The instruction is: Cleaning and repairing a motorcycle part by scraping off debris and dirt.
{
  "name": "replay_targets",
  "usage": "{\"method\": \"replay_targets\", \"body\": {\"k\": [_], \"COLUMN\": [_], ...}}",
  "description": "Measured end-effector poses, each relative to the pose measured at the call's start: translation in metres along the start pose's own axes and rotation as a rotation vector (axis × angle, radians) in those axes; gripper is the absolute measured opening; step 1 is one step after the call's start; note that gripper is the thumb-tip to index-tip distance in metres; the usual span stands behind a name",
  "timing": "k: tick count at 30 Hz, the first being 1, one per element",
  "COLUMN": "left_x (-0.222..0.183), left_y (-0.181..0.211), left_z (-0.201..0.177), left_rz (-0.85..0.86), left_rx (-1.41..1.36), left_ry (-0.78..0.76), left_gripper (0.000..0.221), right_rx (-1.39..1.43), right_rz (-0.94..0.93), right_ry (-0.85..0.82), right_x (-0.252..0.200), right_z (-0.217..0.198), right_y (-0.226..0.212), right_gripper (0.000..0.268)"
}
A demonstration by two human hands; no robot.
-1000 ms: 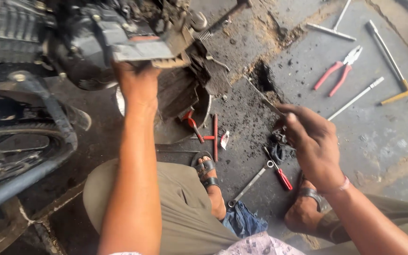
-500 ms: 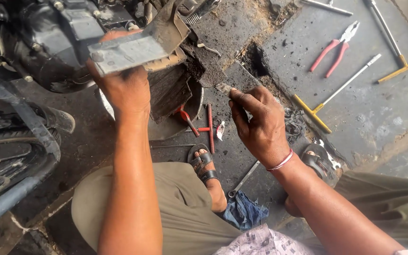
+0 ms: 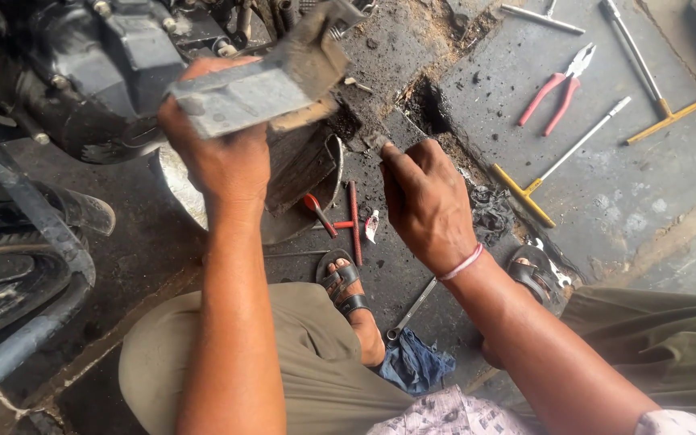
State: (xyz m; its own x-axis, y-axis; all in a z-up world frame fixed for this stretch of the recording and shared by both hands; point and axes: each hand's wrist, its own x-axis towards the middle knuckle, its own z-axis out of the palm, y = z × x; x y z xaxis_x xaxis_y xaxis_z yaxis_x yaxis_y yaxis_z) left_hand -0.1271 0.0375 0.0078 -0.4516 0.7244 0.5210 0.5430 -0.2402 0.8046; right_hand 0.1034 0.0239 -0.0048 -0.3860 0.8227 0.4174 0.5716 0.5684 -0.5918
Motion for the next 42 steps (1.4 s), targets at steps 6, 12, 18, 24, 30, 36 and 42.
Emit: {"method": "replay_targets", "body": {"k": [6, 12, 18, 24, 30, 36, 42], "left_x": [0.004, -0.008, -0.004, -0.009, -0.015, -0.015, -0.015], "left_y": [-0.007, -0.006, 0.018, 0.012, -0.005, 0.0, -0.006], "left_z": [0.008, 0.021, 0.013, 0.013, 0.013, 0.009, 0.007], "left_rz": [0.038, 0.013, 0.05, 0.023, -0.046, -0.12, -0.238], "left_rx": [-0.141, -0.106, -0.16, -0.063, -0.2, -0.139, -0.425], "left_ry": [-0.066, -0.086, -0.08, -0.084, -0.06, -0.039, -0.049], "left_gripper": [0.008, 0.006, 0.011, 0.01, 0.007, 0.007, 0.015], "right_rx": [-0.004, 0.035, 0.022, 0.194, 0.142, 0.189, 0.189], "right_rz": [0.091, 0.145, 0.332, 0.292, 0.149, -0.06, -0.036], "right_ry": [-0.057, -0.008, 0.034, -0.011, -0.115, -0.011, -0.046], "right_x": [0.009, -0.013, -0.004, -0.004, -0.005, -0.006, 0.006], "right_z": [0.005, 0.0, -0.019, -0.003, -0.01, -0.003, 0.018], "right_y": [0.003, 0.008, -0.009, -0.002, 0.001, 0.015, 0.025], "right_gripper": [0.013, 0.019, 0.014, 0.012, 0.021, 0.033, 0.035]}}
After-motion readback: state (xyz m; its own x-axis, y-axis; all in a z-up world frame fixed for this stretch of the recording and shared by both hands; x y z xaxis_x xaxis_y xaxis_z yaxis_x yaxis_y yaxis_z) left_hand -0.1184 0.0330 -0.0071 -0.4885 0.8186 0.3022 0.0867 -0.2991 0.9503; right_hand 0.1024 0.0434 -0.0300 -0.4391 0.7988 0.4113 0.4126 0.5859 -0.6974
